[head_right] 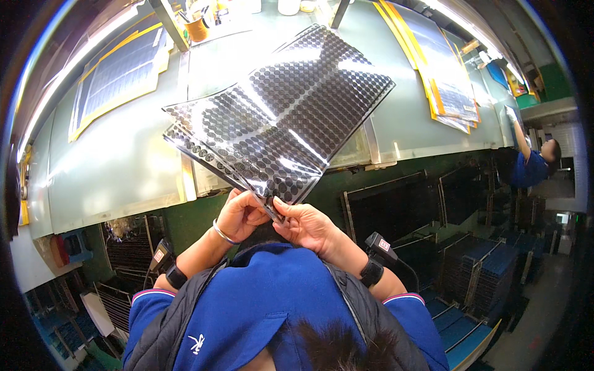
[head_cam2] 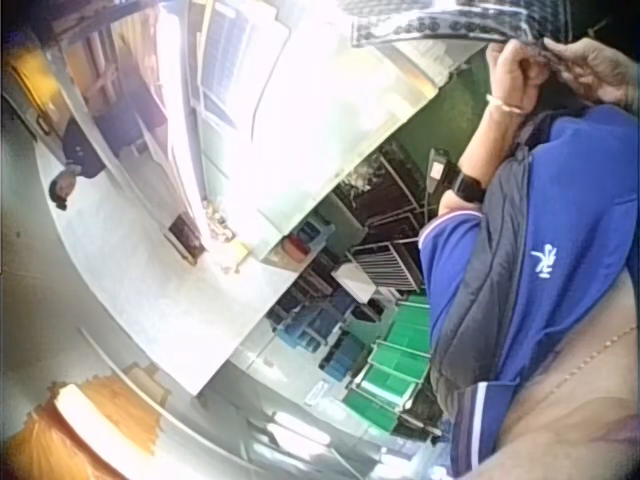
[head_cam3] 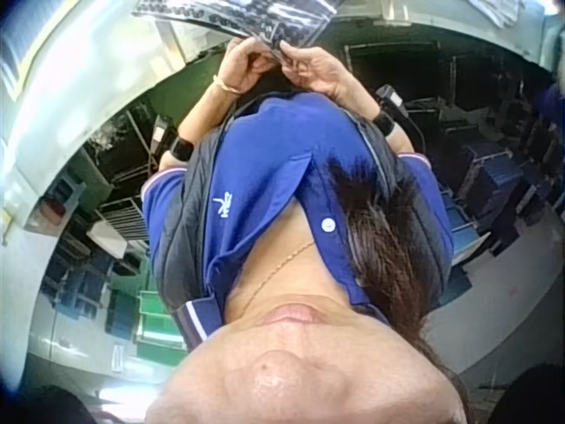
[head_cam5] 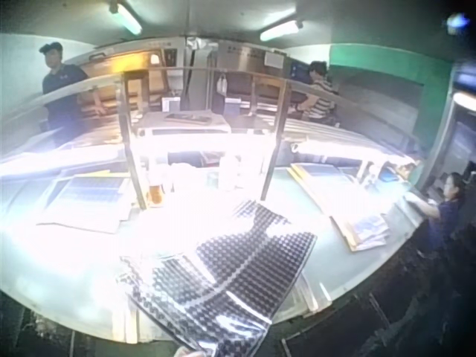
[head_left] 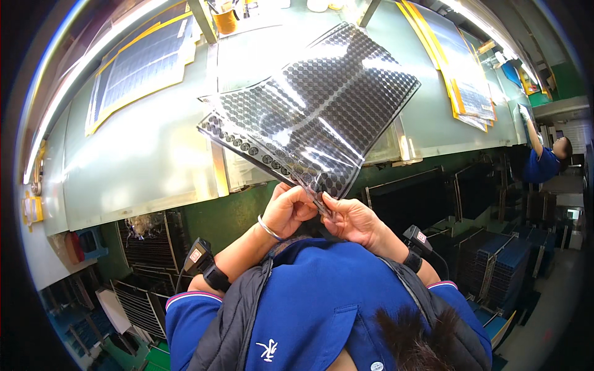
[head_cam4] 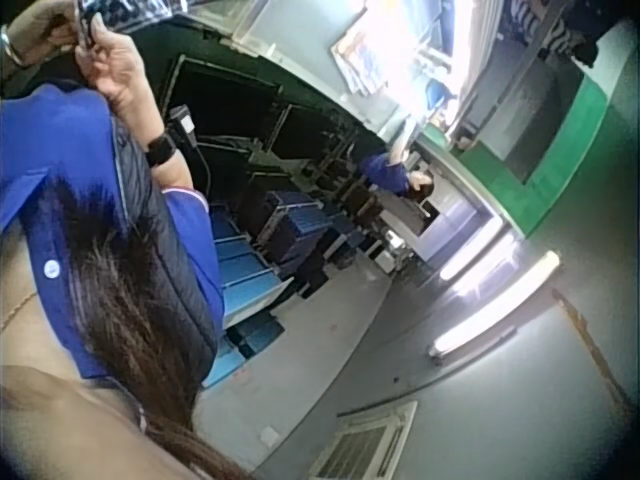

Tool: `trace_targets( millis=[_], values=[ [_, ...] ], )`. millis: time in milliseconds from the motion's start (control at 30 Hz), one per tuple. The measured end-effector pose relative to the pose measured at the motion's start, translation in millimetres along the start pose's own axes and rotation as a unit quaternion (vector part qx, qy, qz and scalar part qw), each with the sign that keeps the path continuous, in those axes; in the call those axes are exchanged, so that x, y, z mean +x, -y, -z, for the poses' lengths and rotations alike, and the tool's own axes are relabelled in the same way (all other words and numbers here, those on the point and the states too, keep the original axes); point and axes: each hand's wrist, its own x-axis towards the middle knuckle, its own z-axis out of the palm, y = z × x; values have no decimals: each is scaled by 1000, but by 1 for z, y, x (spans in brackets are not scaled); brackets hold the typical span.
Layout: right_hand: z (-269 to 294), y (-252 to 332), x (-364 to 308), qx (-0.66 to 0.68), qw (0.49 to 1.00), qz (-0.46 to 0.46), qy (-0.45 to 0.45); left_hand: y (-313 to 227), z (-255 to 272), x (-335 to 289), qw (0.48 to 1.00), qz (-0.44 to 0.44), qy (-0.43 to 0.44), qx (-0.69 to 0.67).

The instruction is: Moving metal racks and organizing various industrial sheets and folders in a fabrication facility.

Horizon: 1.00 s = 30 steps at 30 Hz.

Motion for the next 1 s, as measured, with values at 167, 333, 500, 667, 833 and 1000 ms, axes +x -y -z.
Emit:
trace_targets(
  millis=[167, 333, 500, 667, 833, 1000],
  values=[
    [1, 0, -5, -6, 997, 74, -27, -4, -15, -7, 994, -70, 2, 78],
    [-2, -1, -7, -37, 989, 141, 5, 1, 6, -10, 973, -99, 29, 207],
    [-6, 2, -6, -31, 986, 162, 9, 10, 1, -9, 963, -161, 25, 217],
    [-8, -1, -4, -80, 987, 136, -16, -11, -2, -16, 953, -53, 49, 294],
    [-2, 0, -3, -92, 979, 178, -27, -21, 12, -25, 975, 160, 84, -128],
    [-2, -8, -5, -204, 964, 148, -91, -4, 34, -19, 993, 62, 12, 104]
  ],
)
